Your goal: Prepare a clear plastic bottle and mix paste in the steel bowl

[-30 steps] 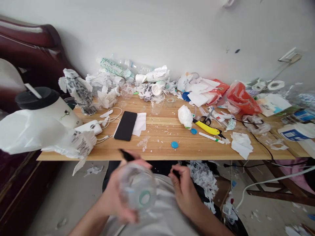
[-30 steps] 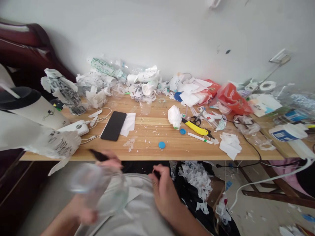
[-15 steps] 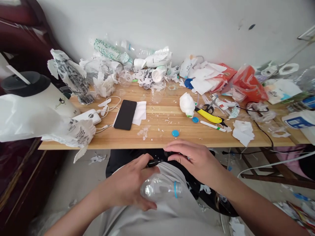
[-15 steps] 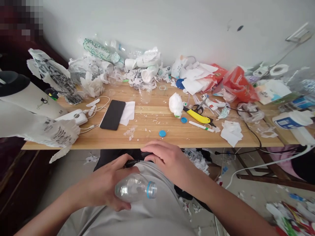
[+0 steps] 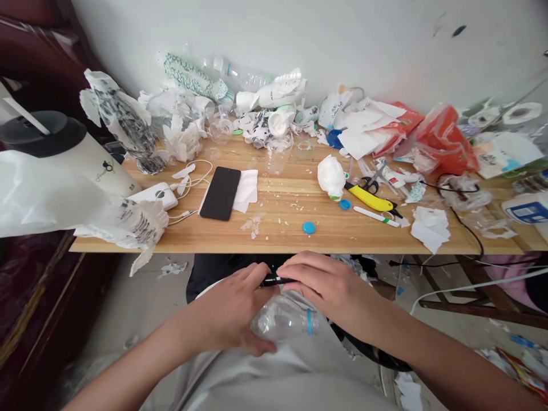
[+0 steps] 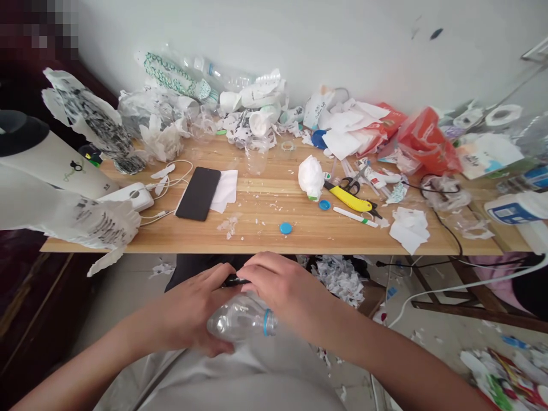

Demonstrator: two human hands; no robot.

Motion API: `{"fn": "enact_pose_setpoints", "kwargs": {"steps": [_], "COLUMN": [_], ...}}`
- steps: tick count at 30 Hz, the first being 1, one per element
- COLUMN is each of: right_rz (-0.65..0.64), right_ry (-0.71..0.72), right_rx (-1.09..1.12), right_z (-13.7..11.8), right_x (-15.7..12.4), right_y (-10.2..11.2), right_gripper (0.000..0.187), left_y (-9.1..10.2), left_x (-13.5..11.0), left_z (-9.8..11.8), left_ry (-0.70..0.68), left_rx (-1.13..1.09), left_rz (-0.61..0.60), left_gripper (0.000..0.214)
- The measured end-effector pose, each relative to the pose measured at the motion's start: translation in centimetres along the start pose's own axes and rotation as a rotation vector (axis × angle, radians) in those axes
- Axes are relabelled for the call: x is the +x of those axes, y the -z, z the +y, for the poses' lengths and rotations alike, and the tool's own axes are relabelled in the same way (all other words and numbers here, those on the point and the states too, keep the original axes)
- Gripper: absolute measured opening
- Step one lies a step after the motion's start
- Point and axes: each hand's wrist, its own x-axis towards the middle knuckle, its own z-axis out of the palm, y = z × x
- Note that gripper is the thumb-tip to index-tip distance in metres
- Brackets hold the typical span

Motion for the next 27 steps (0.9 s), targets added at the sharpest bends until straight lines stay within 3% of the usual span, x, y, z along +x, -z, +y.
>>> {"fn": "enact_pose_setpoints", "kwargs": {"steps": [6, 13, 20, 24, 27], "right_rz": [-0.003, -0.088, -0.191, -0.003, 0.203], "right_ry": [0.029, 0.075, 0.169, 0.003, -0.197], "right_rx": [-0.056, -0.072, -0.431, -0.43, -0.418], "right_z": [-0.4, 0.0, -0.6, 0.2, 1.0], "right_x": [-0.4, -1.0, -0.5, -2.4, -5.2], "right_y": [-0.2, -0.8, -0.2, 3.4, 6.8], "right_gripper": [0.025, 0.028, 0.038, 0.031, 0.019], "left_y": [-0.6, -1.1, -0.5, -0.9, -1.6], "left_x": [0.1, 0.5, 1.0, -0.5, -1.5], "left_z": [0.2, 0.0, 0.2, -1.0, -1.9], "left_ry": [-0.015, 0.016, -0.111, -0.141, 0.04], "left_rx": [-0.18, -0.28, -0.185, -0.236, -0.38], "left_rz": [0.028, -0.083, -0.014, 0.231, 0.3], "left_gripper": [0.06, 0.059, 0.073, 0.072, 0.075]}}
